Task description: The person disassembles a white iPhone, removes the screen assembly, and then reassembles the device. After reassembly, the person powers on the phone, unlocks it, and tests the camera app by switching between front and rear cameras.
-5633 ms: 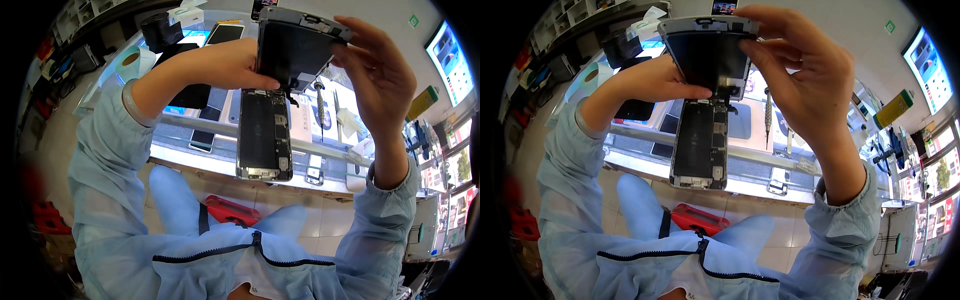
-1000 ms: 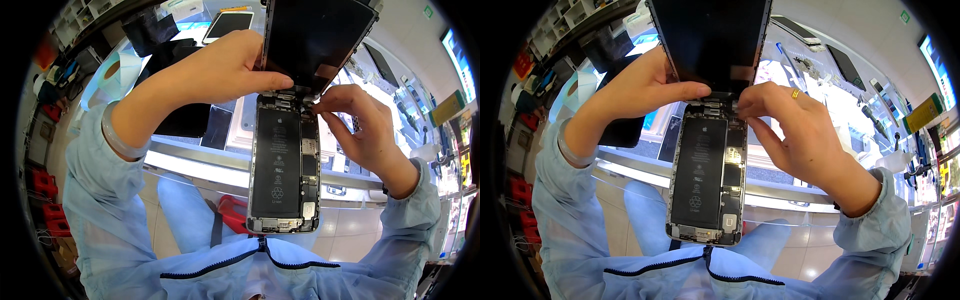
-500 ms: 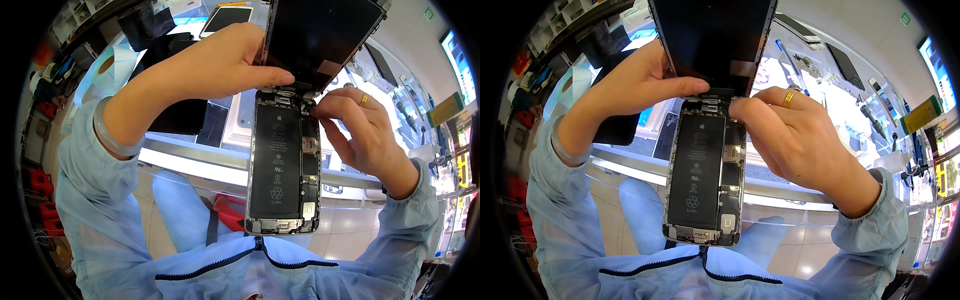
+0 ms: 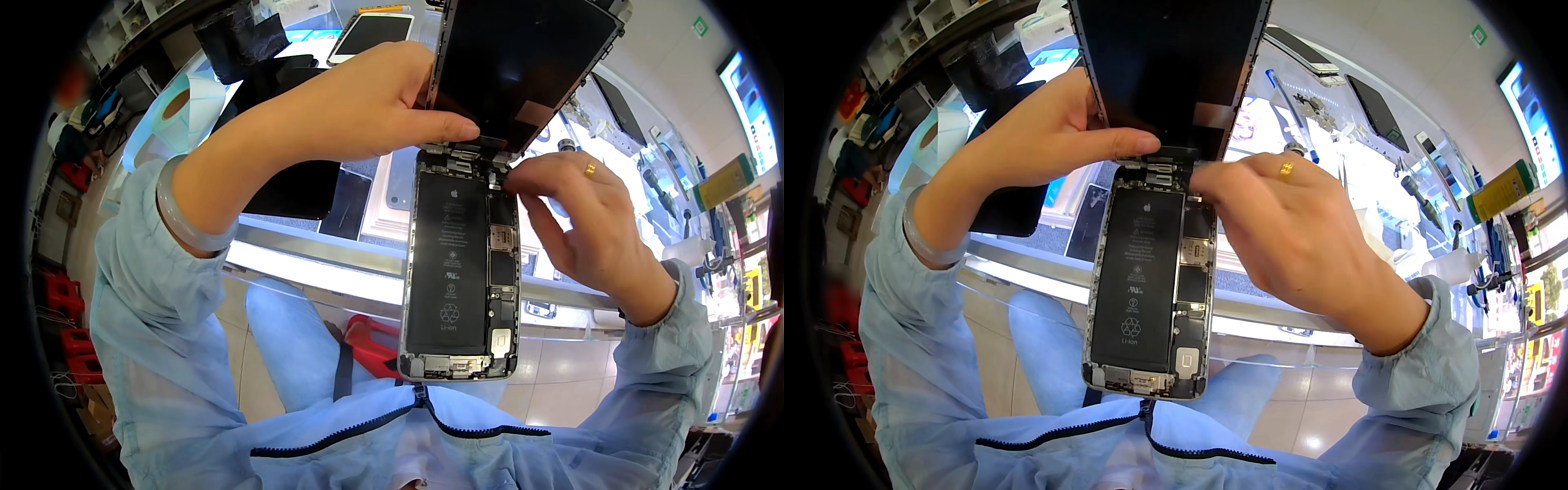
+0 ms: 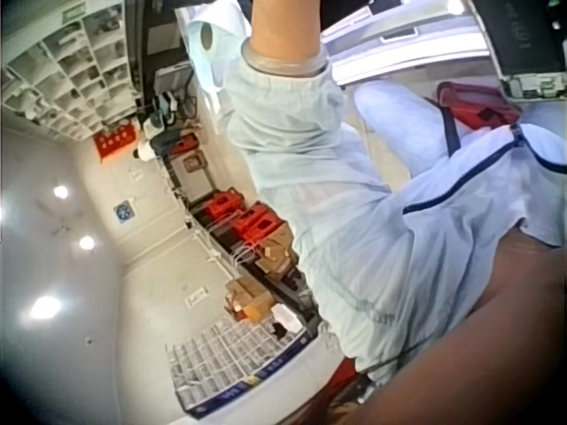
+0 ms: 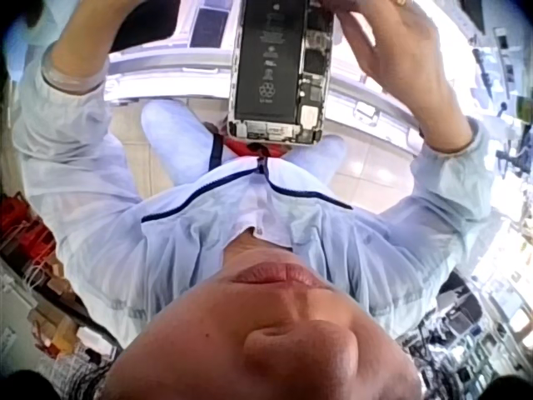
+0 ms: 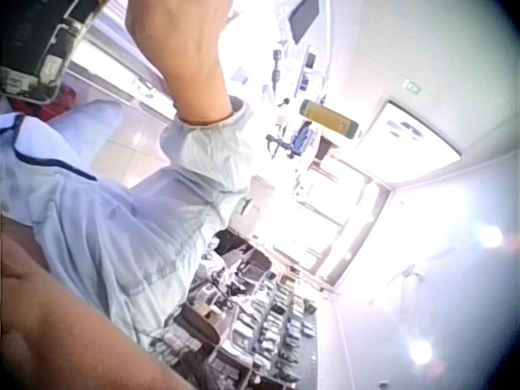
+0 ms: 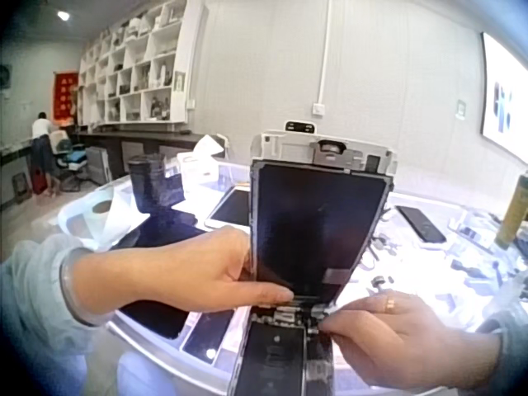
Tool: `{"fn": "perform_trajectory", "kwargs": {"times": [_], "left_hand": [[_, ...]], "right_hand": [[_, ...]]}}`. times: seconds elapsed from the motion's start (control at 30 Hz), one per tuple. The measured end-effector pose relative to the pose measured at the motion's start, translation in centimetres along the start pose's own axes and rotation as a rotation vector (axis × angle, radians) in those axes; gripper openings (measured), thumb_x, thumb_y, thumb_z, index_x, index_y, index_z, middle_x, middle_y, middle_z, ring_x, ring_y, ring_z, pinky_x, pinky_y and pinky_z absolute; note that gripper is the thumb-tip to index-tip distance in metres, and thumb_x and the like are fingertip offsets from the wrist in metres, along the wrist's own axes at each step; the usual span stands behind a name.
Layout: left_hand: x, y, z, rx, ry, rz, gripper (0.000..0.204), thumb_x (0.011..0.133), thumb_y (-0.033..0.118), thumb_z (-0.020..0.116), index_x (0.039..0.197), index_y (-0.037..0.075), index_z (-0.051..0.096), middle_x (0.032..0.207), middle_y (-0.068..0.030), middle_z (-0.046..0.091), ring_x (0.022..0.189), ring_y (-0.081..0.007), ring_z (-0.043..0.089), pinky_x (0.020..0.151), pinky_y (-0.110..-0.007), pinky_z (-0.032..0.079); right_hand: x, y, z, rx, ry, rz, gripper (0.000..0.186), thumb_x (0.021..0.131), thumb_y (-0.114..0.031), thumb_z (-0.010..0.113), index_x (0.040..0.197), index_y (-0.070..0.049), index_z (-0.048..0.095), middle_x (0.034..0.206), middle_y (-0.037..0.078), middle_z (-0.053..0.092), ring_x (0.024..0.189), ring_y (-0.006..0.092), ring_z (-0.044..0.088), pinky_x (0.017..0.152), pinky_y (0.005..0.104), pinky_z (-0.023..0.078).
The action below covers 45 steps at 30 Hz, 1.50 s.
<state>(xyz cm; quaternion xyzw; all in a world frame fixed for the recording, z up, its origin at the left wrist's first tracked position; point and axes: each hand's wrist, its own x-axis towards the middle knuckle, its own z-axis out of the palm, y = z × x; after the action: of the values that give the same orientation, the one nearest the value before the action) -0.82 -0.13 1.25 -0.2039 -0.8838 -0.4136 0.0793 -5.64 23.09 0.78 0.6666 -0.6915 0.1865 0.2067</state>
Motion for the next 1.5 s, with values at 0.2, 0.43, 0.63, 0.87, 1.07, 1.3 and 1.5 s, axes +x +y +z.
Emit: {"fn": "perform_trajectory", "kwargs": {"times": [0.2, 0.43, 0.63, 0.87, 1.07, 1.3, 1.5], "left_hand": [[0.2, -0.4, 0.0, -0.005, -0.02, 0.036, 0.023, 0.08, 0.02, 0.063, 0.084, -0.002, 0.061, 0.062, -0.0052, 0.056, 0.056, -0.0113, 0.047, 0.054, -0.027, 0.039], [0.3, 0.1, -0.4, -0.029, -0.1, -0.095, 0.024, 0.081, 0.016, 0.065, 0.097, -0.001, 0.058, 0.081, -0.0036, 0.062, 0.072, -0.0069, 0.055, 0.064, -0.022, 0.044], [0.2, 0.4, -0.4, 0.006, -0.089, -0.078, 0.026, 0.081, 0.015, 0.066, 0.1, 0.0, 0.057, 0.083, -0.0032, 0.062, 0.074, -0.0067, 0.055, 0.064, -0.022, 0.044], [0.1, 0.6, -0.3, 0.008, -0.096, -0.154, 0.026, 0.081, 0.015, 0.066, 0.101, 0.0, 0.057, 0.083, -0.0033, 0.062, 0.073, -0.0073, 0.054, 0.064, -0.022, 0.044], [0.5, 0.7, -0.5, 0.063, -0.11, -0.141, 0.027, 0.081, 0.015, 0.065, 0.101, 0.0, 0.057, 0.084, -0.0043, 0.062, 0.075, -0.0079, 0.055, 0.066, -0.023, 0.045], [0.3, 0.1, -0.3, -0.002, -0.103, -0.127, 0.028, 0.081, 0.015, 0.065, 0.103, -0.001, 0.056, 0.088, -0.0051, 0.062, 0.079, -0.0084, 0.056, 0.069, -0.023, 0.045], [0.1, 0.2, -0.2, -0.006, -0.069, -0.102, 0.027, 0.081, 0.015, 0.066, 0.102, 0.0, 0.056, 0.087, -0.0055, 0.062, 0.079, -0.009, 0.056, 0.07, -0.023, 0.045]], "right_hand": [[-0.3, -0.1, 0.9, 0.152, 0.111, 0.081, 0.026, 0.068, 0.009, 0.06, 0.091, 0.001, 0.052, 0.076, 0.012, 0.06, 0.065, 0.0273, 0.059, 0.056, 0.0329, 0.047], [0.2, -0.3, -0.1, 0.191, -0.09, 0.154, 0.028, 0.075, 0.011, 0.057, 0.101, 0.005, 0.049, 0.088, 0.014, 0.061, 0.082, 0.0243, 0.066, 0.069, 0.0292, 0.054], [-0.3, -0.2, 1.2, 0.198, 0.088, 0.119, 0.033, 0.07, 0.009, 0.06, 0.1, 0.002, 0.048, 0.08, 0.012, 0.063, 0.073, 0.0274, 0.061, 0.062, 0.0327, 0.048], [0.3, -0.7, 0.1, 0.195, -0.088, 0.187, 0.029, 0.076, 0.011, 0.056, 0.103, 0.004, 0.047, 0.089, 0.013, 0.063, 0.084, 0.0244, 0.066, 0.072, 0.0284, 0.052], [-0.4, -0.5, 0.7, 0.198, 0.261, 0.199, 0.026, 0.071, 0.009, 0.061, 0.095, 0.002, 0.054, 0.082, 0.01, 0.063, 0.072, 0.024, 0.064, 0.065, 0.0304, 0.049], [0.6, 0.1, 1.1, 0.072, 0.144, -0.022, 0.03, 0.062, 0.006, 0.067, 0.09, -0.001, 0.057, 0.077, 0.009, 0.06, 0.067, 0.0247, 0.058, 0.056, 0.0322, 0.047], [0.6, 0.0, 1.7, 0.106, 0.136, 0.06, 0.027, 0.064, 0.004, 0.068, 0.088, -0.003, 0.056, 0.074, 0.008, 0.061, 0.066, 0.0217, 0.06, 0.056, 0.0298, 0.048]]}}
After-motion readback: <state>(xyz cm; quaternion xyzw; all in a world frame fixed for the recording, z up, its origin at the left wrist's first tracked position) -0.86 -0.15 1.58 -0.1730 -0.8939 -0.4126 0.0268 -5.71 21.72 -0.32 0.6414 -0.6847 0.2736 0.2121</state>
